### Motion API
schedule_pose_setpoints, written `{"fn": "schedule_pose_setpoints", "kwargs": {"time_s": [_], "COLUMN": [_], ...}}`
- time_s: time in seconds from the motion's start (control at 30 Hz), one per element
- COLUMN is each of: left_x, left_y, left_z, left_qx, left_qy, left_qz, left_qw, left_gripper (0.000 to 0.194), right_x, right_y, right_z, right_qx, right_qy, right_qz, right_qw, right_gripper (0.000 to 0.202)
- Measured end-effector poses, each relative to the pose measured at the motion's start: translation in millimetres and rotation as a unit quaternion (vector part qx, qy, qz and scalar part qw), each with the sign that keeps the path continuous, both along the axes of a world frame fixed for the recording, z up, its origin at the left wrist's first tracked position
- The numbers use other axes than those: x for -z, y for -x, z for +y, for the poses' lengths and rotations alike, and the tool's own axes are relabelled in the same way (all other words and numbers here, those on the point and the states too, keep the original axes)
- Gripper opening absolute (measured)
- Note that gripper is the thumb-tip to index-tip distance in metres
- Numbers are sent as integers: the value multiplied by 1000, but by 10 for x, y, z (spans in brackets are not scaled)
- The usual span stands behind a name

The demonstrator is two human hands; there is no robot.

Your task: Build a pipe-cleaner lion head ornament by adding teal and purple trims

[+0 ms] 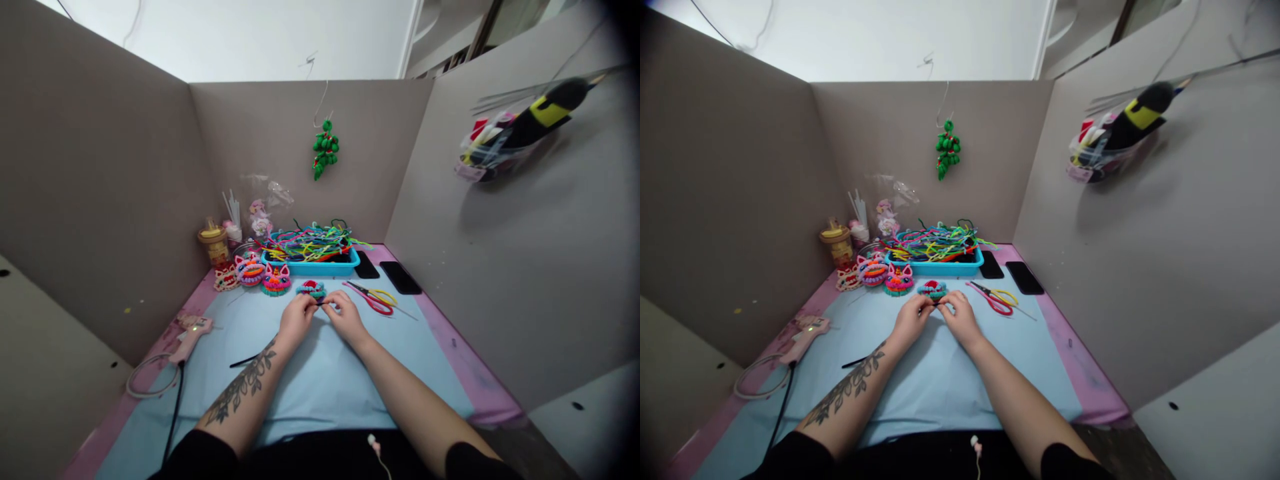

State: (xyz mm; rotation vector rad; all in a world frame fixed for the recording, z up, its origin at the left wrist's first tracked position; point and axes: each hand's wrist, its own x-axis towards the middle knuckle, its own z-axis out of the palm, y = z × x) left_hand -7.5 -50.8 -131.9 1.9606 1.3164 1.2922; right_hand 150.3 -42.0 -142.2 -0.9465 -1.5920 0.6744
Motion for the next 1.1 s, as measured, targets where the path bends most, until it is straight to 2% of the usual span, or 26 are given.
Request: {"fn": "schedule_pose_setpoints", "kwargs": {"time_s": [0.1, 0.2, 0.3, 0.47, 0.67, 0.87, 1.0, 1.1], "left_x": [-20, -10, -5, -53, -87, -113, -140, -139], "left_y": [47, 62, 58, 50, 58, 45, 20, 2], "left_z": [-24, -27, -25, -45, -49, -35, -39, -46], "left_qx": [-15, -41, -49, -42, -42, -65, -63, -45], "left_qy": [-37, -63, -75, -60, -43, -70, -85, -78], "left_qz": [147, 255, 295, 312, 319, 315, 282, 222], "left_qw": [988, 964, 951, 947, 946, 944, 954, 971], "left_gripper": [12, 13, 14, 16, 18, 15, 15, 13], "right_x": [4, 16, 15, 3, 26, 44, -5, -38], "right_y": [-36, -21, 6, 23, 18, 26, 44, 45], "right_z": [-17, -33, -46, -63, -53, -4, 17, 17], "right_qx": [25, 30, 38, 50, 52, 52, 46, 33], "right_qy": [-103, -128, -124, -119, -121, -99, -15, 63], "right_qz": [-172, -263, -309, -347, -309, -224, -86, 22], "right_qw": [979, 956, 942, 929, 942, 968, 995, 997], "right_gripper": [9, 13, 13, 13, 14, 10, 7, 6]}}
